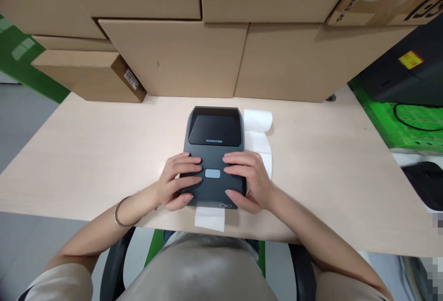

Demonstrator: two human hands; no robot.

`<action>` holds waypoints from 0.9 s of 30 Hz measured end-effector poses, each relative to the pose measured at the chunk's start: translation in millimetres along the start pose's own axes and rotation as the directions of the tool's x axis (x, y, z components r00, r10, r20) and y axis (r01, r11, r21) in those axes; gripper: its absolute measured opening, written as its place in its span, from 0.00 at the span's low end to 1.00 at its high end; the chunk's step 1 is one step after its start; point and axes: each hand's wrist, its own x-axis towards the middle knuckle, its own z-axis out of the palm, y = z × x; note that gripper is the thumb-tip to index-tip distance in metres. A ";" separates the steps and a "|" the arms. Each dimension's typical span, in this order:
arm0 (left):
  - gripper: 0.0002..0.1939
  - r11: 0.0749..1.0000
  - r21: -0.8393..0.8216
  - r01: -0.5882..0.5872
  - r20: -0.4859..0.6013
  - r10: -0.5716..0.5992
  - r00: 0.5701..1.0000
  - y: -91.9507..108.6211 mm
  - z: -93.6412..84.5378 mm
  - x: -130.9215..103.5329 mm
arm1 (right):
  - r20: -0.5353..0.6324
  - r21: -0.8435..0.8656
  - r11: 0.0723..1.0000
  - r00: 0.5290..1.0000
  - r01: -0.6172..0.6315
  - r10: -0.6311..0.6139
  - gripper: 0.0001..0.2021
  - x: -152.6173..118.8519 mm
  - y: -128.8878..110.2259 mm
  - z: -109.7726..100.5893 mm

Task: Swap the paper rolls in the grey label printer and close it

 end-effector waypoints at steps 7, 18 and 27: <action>0.14 0.994 0.054 -0.096 -0.053 0.098 0.994 -6.2 2.7 -1.1 | 0.108 0.002 0.997 0.991 -0.079 0.078 0.38 -15.5 5.4 8.2; 0.15 0.990 0.101 -0.096 -0.029 0.099 0.995 -3.7 1.4 4.3 | 0.175 -0.027 0.997 0.981 -0.076 0.080 0.29 -11.3 1.5 0.5; 0.25 0.996 0.059 -0.062 0.097 0.057 0.994 -1.3 -0.9 3.0 | 0.157 -0.042 0.999 0.987 -0.027 0.034 0.18 -12.5 0.6 0.1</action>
